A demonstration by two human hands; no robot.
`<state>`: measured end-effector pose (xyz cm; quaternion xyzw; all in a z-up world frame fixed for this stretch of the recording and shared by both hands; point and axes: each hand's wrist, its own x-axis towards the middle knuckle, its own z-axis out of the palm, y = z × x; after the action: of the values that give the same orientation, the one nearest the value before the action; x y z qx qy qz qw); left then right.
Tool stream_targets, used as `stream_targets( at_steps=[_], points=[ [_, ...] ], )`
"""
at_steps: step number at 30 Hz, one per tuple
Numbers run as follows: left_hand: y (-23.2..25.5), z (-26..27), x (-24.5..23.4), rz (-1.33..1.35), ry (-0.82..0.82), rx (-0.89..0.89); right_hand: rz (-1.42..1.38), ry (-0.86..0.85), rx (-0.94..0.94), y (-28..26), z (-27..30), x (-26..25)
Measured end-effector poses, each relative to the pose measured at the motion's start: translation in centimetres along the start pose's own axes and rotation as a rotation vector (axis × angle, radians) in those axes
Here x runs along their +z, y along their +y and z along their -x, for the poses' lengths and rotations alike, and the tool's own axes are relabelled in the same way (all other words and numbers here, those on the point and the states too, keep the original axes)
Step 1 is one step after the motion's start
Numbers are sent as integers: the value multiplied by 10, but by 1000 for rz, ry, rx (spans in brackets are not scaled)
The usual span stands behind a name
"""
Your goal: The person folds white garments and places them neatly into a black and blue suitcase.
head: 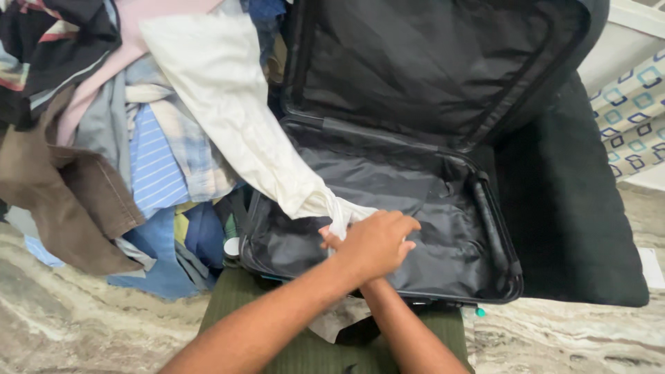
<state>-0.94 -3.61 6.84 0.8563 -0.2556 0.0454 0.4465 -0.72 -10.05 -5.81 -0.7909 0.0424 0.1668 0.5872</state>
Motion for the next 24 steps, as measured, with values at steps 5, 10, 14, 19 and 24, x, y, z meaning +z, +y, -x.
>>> stream_targets(
  at_steps=[5,10,14,19,24],
  points=[
    [-7,-11,-24,86,-63,35,-329,191,-412,18,-2,-33],
    [-13,-10,-17,84,-96,-109,-325,212,-201,66,-12,-107],
    [-56,-7,10,17,-40,-172,-188,375,-85,97,-21,-160],
    [-151,2,24,-270,109,-232,-155,474,-8,96,-13,-203],
    [-201,17,4,-393,171,-499,-152,590,24,99,-1,-243]
  ],
)
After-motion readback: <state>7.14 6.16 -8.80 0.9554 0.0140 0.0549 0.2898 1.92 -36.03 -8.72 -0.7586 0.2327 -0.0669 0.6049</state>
